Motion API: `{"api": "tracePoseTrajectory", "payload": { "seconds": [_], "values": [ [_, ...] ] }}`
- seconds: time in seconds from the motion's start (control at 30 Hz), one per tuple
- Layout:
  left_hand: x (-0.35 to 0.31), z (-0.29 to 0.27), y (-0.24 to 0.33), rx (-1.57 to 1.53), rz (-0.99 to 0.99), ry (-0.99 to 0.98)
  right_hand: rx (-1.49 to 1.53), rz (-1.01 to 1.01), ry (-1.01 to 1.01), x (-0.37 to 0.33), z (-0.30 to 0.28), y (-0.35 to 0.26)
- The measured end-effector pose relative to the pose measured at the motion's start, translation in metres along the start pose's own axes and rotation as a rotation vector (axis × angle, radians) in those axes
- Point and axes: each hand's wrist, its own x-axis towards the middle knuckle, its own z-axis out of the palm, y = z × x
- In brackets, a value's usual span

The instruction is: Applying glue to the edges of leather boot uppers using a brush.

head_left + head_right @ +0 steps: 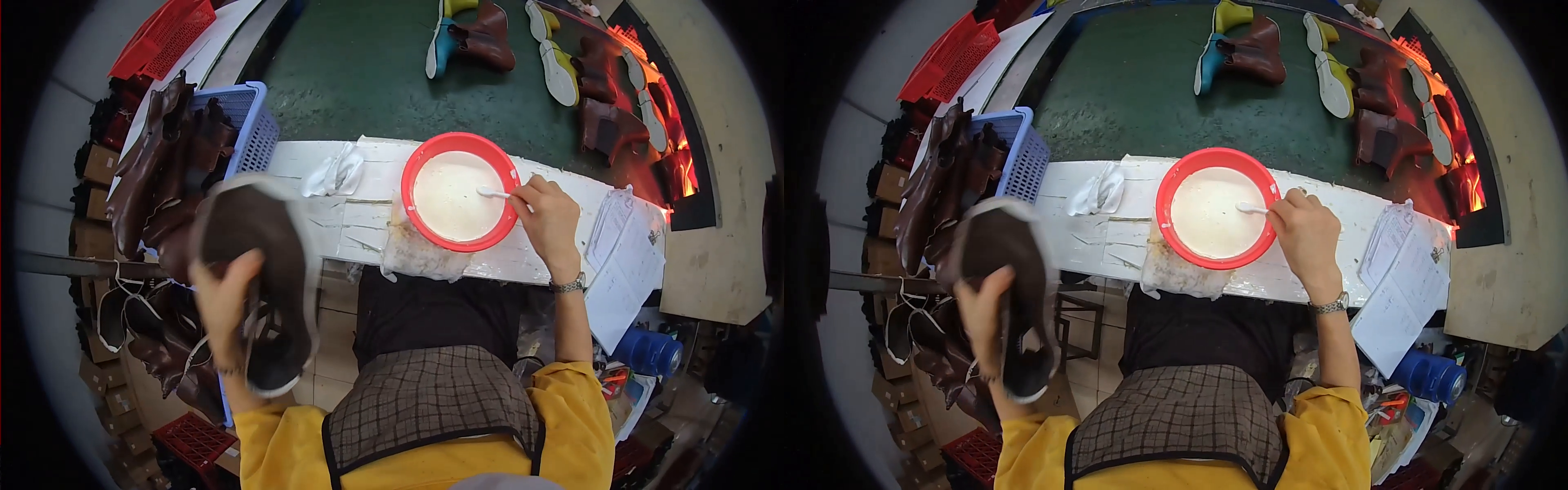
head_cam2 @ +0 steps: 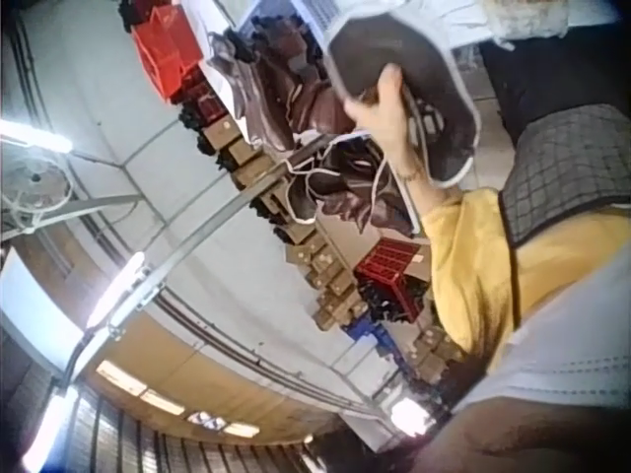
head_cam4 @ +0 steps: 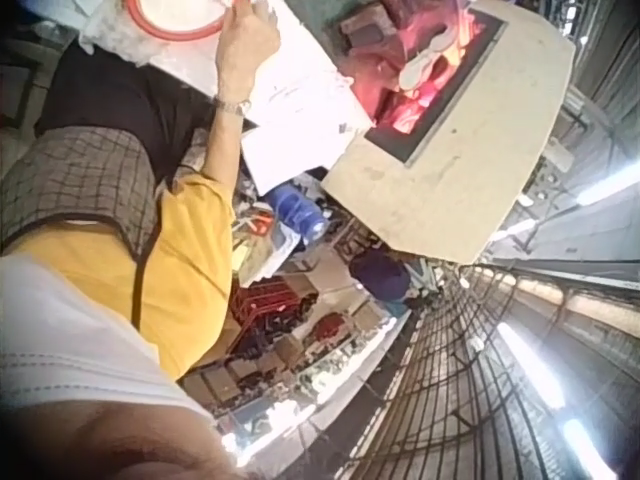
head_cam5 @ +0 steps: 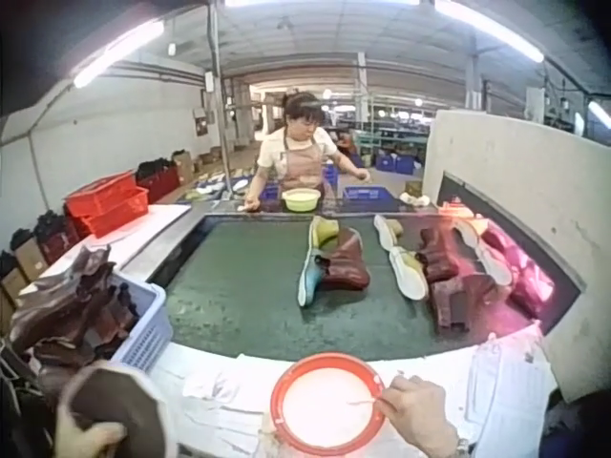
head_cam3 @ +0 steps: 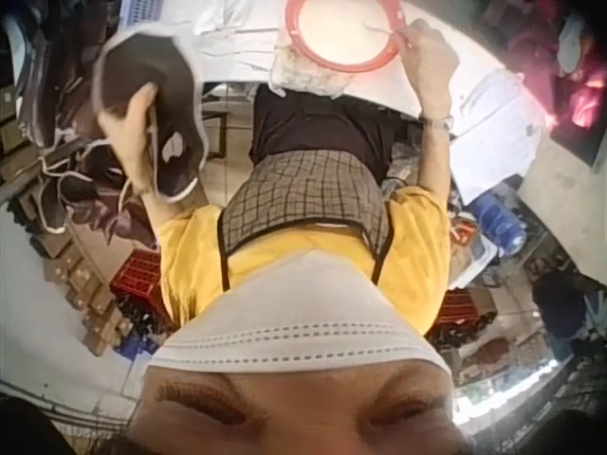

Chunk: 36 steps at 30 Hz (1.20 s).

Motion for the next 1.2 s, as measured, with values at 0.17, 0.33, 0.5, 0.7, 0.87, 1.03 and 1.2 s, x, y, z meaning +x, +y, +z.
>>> {"api": "tracePoseTrajectory", "payload": {
  "seconds": [0.17, 0.33, 0.5, 0.7, 0.87, 1.03, 1.2],
  "values": [
    [0.045, 0.081, 0.002, -0.029, -0.179, -0.644, 0.219, 0.130, -0.055, 0.005, -0.018, 0.001],
    [0.049, 0.114, 0.017, 0.125, -0.284, -0.933, 0.741, -0.044, 0.043, 0.028, -0.032, -0.013],
    [0.051, 0.126, 0.021, 0.107, -0.286, -1.046, 0.526, -0.273, 0.052, 0.049, -0.033, -0.030],
    [0.051, 0.119, 0.033, -0.206, -0.163, -0.611, 0.558, -0.197, 0.121, 0.034, -0.021, -0.036],
    [0.060, 0.122, 0.019, -0.258, 0.035, -0.468, 0.650, -0.170, 0.092, 0.017, -0.016, -0.054],
    [0.084, 0.121, 0.001, -0.102, 0.137, -0.368, 0.613, 0.000, 0.066, 0.014, -0.008, -0.039],
    [0.114, 0.109, -0.050, -0.019, 0.283, -0.342, 0.194, 0.113, -0.008, 0.013, 0.002, -0.011]
  ]
}}
